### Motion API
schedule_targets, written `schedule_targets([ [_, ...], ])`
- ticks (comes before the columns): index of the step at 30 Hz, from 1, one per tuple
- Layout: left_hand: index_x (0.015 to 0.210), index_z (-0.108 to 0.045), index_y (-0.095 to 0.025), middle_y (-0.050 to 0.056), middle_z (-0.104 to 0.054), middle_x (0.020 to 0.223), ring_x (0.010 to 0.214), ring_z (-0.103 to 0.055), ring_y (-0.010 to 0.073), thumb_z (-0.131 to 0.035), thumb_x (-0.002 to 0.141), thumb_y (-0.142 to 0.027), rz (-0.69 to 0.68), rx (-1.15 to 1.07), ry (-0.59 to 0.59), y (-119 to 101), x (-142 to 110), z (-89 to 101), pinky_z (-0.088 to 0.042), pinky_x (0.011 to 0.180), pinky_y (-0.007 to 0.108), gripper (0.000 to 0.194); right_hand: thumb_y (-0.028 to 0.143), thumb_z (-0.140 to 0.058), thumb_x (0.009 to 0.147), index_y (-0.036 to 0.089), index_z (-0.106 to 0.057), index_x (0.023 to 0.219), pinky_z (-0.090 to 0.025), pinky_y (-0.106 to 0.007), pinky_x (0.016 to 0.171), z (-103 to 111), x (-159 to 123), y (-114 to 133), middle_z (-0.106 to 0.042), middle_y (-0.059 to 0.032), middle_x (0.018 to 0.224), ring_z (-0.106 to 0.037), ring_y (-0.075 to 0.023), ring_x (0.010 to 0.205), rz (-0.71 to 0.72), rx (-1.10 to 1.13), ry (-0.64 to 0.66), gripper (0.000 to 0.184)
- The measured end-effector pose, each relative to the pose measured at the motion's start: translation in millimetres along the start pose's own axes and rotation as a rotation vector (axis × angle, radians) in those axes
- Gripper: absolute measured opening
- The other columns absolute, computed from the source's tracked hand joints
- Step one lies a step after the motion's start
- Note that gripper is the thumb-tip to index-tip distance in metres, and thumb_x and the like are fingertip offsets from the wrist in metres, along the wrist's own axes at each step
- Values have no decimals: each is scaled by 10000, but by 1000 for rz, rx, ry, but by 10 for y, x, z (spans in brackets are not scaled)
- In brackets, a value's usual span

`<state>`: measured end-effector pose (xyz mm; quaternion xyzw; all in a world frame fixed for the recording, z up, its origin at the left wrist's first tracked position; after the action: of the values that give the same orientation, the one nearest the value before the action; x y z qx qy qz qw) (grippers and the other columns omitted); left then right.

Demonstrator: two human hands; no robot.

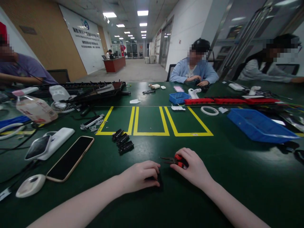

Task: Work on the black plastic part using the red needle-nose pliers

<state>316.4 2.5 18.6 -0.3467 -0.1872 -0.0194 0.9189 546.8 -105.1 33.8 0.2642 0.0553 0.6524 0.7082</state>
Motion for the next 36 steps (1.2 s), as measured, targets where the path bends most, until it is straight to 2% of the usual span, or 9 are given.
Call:
schedule_targets([
  [3,911,-619,-153,81,-669,1028,1157,-611,191,-611,936,-242,-31,69,22,25,2,19,-518,1015,313,93,465,-698,781,224,-613,915,-509,-398,741,-9,-1,6,-653,-61,933,-612,-238,875,35,5,18,288],
  [8,1001,-645,-191,53,-681,1036,1139,-622,187,-601,936,-251,-15,176,-9,61,9,-39,-375,1161,429,99,467,-694,784,234,-600,905,-504,-394,739,-62,26,-28,-648,-57,914,-604,-232,853,101,-2,57,279],
  [12,975,-672,-217,22,-672,949,1015,-662,164,-622,914,-247,16,223,-63,89,24,-68,-383,1153,435,85,486,-693,781,240,-590,888,-497,-378,723,-124,160,-74,-641,-48,905,-595,-222,835,156,-21,97,288],
  [19,1003,-628,-202,35,-642,1089,1227,-574,178,-593,906,-174,150,233,-129,57,66,2,-293,1210,455,107,482,-631,831,240,-576,911,-509,-370,669,-129,333,-153,-627,-48,907,-596,-215,808,153,-4,108,261],
  [24,1147,-571,-213,46,-617,1234,1346,-474,194,-470,941,-96,289,185,-156,7,75,49,-247,1231,500,257,471,-736,729,264,-571,973,-527,-373,683,-59,182,-328,-632,-50,962,-601,-234,864,198,40,21,359],
  [28,1376,-406,-213,72,-511,1404,1388,-410,186,-450,948,-117,376,123,-212,-48,63,77,-279,1234,451,441,390,-698,762,271,-562,1005,-515,-401,726,-45,109,-353,-633,-62,981,-601,-256,918,293,26,23,303],
  [31,1432,-329,-193,99,-413,1484,1421,-345,225,-477,860,-98,387,124,-218,-86,50,82,-232,1243,486,598,398,-679,783,271,-557,1032,-508,-417,757,-47,99,-321,-635,-69,997,-601,-269,958,343,21,55,305],
  [33,1468,-268,-178,118,-372,1512,1434,-318,269,-564,805,-166,404,157,-185,-93,51,71,-178,1246,530,727,406,-671,801,269,-555,1070,-509,-410,765,-45,104,-303,-638,-71,1009,-604,-264,971,385,18,78,323],
  [36,1528,-131,-161,156,-313,1550,1431,-305,345,-734,746,-456,476,230,-99,-66,67,34,-199,1219,591,1031,453,-674,817,262,-549,1130,-515,-412,789,-39,129,-293,-654,-69,1028,-617,-258,979,438,-13,89,388],
])
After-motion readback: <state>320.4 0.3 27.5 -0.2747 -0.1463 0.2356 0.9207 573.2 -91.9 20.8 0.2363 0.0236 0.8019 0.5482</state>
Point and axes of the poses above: each hand's wrist, its own x-axis towards the middle knuckle, its own z-axis out of the back of the hand, y = z × x, the point moved 1 cm from there along x, towards the middle knuckle
